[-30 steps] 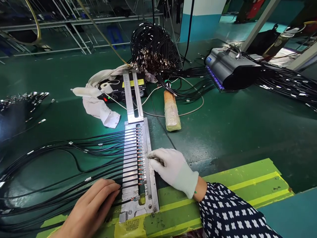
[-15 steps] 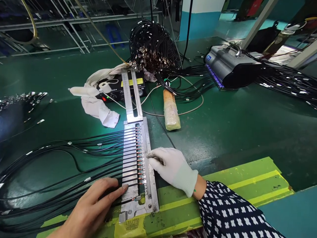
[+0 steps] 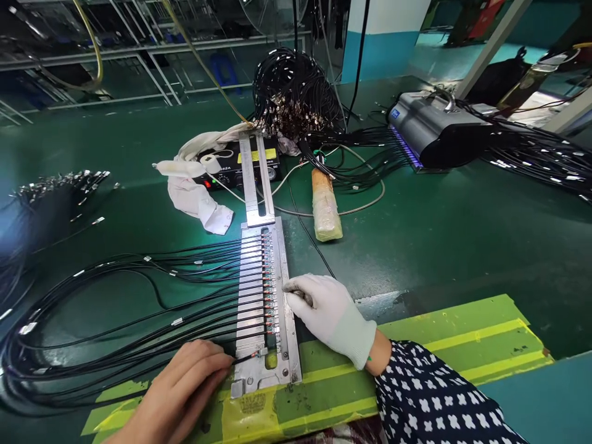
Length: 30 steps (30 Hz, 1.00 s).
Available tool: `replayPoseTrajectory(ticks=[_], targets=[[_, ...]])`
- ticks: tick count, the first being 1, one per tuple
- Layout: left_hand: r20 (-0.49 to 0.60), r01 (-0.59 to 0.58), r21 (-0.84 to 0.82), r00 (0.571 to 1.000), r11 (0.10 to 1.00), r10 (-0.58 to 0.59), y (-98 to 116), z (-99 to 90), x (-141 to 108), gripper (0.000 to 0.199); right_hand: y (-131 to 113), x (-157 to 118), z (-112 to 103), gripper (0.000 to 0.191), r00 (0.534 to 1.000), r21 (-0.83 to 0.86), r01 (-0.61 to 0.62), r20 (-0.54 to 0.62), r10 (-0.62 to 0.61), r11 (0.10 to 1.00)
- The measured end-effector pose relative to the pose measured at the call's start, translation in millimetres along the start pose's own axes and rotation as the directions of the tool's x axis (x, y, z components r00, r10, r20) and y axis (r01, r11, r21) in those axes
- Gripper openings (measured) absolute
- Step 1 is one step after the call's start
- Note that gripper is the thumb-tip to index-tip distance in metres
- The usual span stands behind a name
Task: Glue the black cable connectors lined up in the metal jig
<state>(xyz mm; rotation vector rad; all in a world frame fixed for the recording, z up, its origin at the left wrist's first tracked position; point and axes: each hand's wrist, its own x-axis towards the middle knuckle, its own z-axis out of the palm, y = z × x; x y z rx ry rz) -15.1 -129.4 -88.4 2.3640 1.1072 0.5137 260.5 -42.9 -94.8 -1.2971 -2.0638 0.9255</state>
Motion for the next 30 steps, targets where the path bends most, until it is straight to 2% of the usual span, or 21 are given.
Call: replayPoseTrajectory(ticks=[5, 10, 13, 16, 21, 24, 26, 28, 30], targets=[[0.049, -0.023, -0.025, 0.998, 0.999, 0.024, -6, -3.5, 1, 0.044, 1, 3, 1, 0.014, 1.0, 0.001, -0.003, 0.002, 0.003, 1.0], [0.017, -0.075, 0.083, 0.997, 0.994, 0.073, -8, -3.6, 11, 0.041, 1, 3, 1, 0.014, 1.0, 0.011, 0.006, 0.005, -0.006, 1.0], [0.035, -0.107, 0.114, 0.994, 0.988, 0.104, -6, -6.2, 18, 0.039, 2, 3, 1, 0.015, 1.0, 0.016, 0.006, -0.001, -0.006, 1.0], [0.058, -0.12, 0.076, 0.992, 0.99, 0.116, -6, -9.6, 25, 0.038, 3, 4, 1, 0.014, 1.0, 0.022, 0.012, -0.008, -0.012, 1.0], [0.094, -0.069, -0.009, 0.993, 0.998, 0.069, -7, -7.0, 25, 0.035, 3, 6, 0, 0.013, 1.0, 0.027, 0.028, -0.006, -0.027, 0.999], [0.024, -0.105, 0.136, 0.994, 0.985, 0.103, -8, -1.0, 13, 0.039, 3, 6, -1, 0.013, 1.0, 0.024, 0.028, -0.005, -0.028, 0.999], [-0.022, -0.073, 0.279, 0.996, 0.958, 0.082, -8, 3.2, 3, 0.044, 3, 7, -1, 0.013, 1.0, 0.021, 0.026, -0.006, -0.026, 0.999], [-0.01, -0.041, 0.361, 0.999, 0.932, 0.048, -8, 7.0, -4, 0.049, 4, 7, 0, 0.012, 1.0, 0.015, 0.021, -0.006, -0.021, 1.0], [0.031, -0.072, 0.369, 0.997, 0.927, 0.065, -7, 9.7, -6, 0.053, 4, 6, 0, 0.012, 1.0, 0.006, 0.011, -0.004, -0.011, 1.0]])
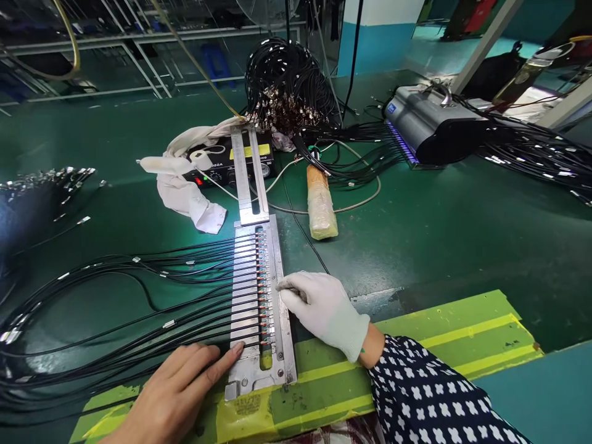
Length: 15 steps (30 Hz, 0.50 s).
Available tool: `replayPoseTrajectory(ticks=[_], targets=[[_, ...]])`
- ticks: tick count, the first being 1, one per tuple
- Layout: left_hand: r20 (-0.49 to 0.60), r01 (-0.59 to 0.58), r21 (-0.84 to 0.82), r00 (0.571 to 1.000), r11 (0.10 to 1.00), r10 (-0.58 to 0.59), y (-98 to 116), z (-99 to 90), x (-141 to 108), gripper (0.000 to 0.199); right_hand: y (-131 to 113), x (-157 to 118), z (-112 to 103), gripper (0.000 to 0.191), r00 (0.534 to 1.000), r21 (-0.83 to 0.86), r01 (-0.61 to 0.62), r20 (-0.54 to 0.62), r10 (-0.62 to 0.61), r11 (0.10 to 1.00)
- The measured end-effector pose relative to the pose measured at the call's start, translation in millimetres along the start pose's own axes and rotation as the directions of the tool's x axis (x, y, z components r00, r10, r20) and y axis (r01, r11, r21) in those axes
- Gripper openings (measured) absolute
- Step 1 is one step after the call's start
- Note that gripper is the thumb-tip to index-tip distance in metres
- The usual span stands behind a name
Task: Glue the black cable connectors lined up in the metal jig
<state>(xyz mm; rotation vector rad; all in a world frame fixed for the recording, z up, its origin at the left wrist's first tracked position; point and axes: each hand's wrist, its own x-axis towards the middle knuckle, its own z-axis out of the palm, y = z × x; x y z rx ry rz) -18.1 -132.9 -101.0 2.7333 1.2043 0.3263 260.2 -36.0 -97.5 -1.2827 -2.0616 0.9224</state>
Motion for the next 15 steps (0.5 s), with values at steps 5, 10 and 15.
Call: replayPoseTrajectory(ticks=[5, 10, 15], targets=[[0.009, 0.018, -0.159, 1.0, 0.987, -0.017, -1, -12.1, 6, 0.05, 1, -2, 0, 0.012, 1.0, -0.01, -0.016, 0.016, 0.016, 1.0], [-0.022, 0.199, -0.284, 0.977, 0.938, -0.214, -4, -28.5, -25, 0.024, 3, -4, 0, 0.014, 0.999, -0.011, -0.021, 0.037, 0.022, 1.0], [-0.135, 0.33, -0.142, 0.928, 0.933, -0.349, -4, -23.5, -62, 0.015, 3, -2, 1, 0.013, 0.998, -0.021, -0.037, 0.04, 0.038, 0.999]])
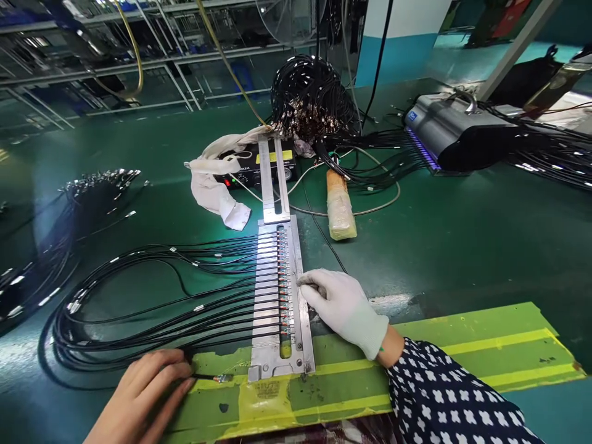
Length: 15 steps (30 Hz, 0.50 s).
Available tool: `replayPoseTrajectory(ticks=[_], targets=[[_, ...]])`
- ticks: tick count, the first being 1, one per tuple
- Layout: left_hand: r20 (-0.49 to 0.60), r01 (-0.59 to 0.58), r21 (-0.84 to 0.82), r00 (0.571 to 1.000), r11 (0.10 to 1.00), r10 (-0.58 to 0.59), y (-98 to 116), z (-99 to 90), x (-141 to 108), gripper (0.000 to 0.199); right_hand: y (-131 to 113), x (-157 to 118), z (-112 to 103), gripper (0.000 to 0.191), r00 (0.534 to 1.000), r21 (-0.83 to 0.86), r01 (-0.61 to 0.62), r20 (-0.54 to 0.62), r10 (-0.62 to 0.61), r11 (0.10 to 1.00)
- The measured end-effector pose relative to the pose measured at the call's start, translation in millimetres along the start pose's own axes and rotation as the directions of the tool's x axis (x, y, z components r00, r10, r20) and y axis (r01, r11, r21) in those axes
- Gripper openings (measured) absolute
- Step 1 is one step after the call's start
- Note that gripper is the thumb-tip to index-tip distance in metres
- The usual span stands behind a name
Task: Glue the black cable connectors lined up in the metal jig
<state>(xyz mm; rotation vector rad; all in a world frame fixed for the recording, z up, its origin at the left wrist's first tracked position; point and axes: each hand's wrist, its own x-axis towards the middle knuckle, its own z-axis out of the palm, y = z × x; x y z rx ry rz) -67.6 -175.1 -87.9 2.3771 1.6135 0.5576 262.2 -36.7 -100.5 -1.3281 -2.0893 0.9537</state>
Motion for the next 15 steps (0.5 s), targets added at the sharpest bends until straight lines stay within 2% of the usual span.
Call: replayPoseTrajectory(ticks=[3, 5, 7, 9, 11, 13, 15], targets=[[-0.157, -0.034, 0.014, 0.987, 0.999, 0.036, 0, -14.1, 10, 0.012, 0, 0, 0, 0.013, 1.0, -0.004, -0.001, -0.005, 0.001, 1.0], [-0.295, -0.04, 0.07, 0.954, 0.997, 0.059, 6, -27.8, 26, 0.009, 0, 0, 0, 0.013, 1.0, -0.005, 0.001, -0.007, -0.001, 1.0], [-0.344, -0.082, 0.132, 0.931, 0.988, 0.123, 17, -35.0, 44, 0.013, 0, -1, 0, 0.013, 1.0, -0.005, 0.003, -0.008, -0.003, 1.0], [-0.249, -0.24, 0.167, 0.928, 0.956, 0.277, 28, -29.1, 58, 0.023, -1, -1, 0, 0.013, 1.0, -0.006, 0.004, -0.013, -0.004, 1.0], [-0.102, -0.4, 0.129, 0.905, 0.907, 0.413, 35, -11.6, 65, 0.029, -2, -1, 0, 0.013, 1.0, -0.007, 0.003, -0.017, -0.003, 1.0], [-0.015, -0.446, 0.06, 0.894, 0.893, 0.448, 38, 9.7, 68, 0.034, -3, 0, 0, 0.014, 1.0, -0.005, 0.001, -0.019, -0.001, 1.0], [0.009, -0.429, 0.025, 0.903, 0.903, 0.429, 38, 26.6, 67, 0.035, -3, 0, 0, 0.014, 1.0, -0.001, 0.0, -0.02, 0.0, 1.0]])
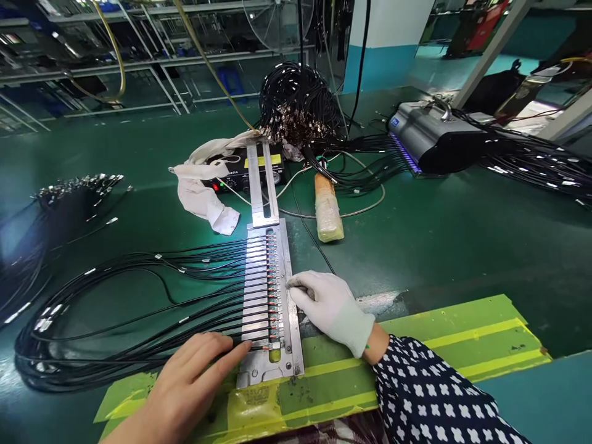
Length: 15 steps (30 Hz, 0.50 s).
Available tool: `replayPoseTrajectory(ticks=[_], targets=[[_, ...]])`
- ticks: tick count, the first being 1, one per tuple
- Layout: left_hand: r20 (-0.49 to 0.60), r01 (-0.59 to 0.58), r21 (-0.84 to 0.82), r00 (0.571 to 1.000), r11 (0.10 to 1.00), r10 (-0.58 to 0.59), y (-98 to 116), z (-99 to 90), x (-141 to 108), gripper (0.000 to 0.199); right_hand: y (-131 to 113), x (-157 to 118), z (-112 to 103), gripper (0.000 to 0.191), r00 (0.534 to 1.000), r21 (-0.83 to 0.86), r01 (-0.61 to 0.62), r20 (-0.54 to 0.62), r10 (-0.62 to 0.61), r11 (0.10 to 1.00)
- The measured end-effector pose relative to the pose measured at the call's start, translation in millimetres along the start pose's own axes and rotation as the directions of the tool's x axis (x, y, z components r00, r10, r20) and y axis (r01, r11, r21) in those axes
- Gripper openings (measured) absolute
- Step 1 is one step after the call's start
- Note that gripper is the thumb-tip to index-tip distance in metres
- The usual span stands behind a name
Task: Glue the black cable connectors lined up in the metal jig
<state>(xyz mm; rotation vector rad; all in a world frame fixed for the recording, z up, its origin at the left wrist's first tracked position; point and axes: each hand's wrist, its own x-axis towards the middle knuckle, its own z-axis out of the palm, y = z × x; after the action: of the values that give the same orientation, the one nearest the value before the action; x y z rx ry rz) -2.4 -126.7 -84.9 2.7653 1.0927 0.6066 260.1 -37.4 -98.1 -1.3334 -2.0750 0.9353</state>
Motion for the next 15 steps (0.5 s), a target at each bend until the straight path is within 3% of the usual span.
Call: replayPoseTrajectory(ticks=[3, 7, 15], targets=[[0.033, -0.002, -0.012, 0.999, 1.0, 0.002, 0.6, 10.3, -2.0, 0.036, -0.3, 1.1, 0.2, 0.014, 1.0, 0.003, -0.004, -0.005, 0.004, 1.0], [0.078, -0.027, -0.033, 0.997, 0.999, 0.029, 2.8, 8.2, 0.9, 0.037, -0.1, 1.7, -0.2, 0.014, 1.0, 0.003, -0.002, -0.004, 0.002, 1.0], [0.021, -0.033, 0.026, 0.999, 0.999, 0.033, 0.2, 5.7, 2.1, 0.036, -0.2, 1.6, -0.3, 0.011, 1.0, -0.001, 0.009, -0.005, -0.009, 1.0]])
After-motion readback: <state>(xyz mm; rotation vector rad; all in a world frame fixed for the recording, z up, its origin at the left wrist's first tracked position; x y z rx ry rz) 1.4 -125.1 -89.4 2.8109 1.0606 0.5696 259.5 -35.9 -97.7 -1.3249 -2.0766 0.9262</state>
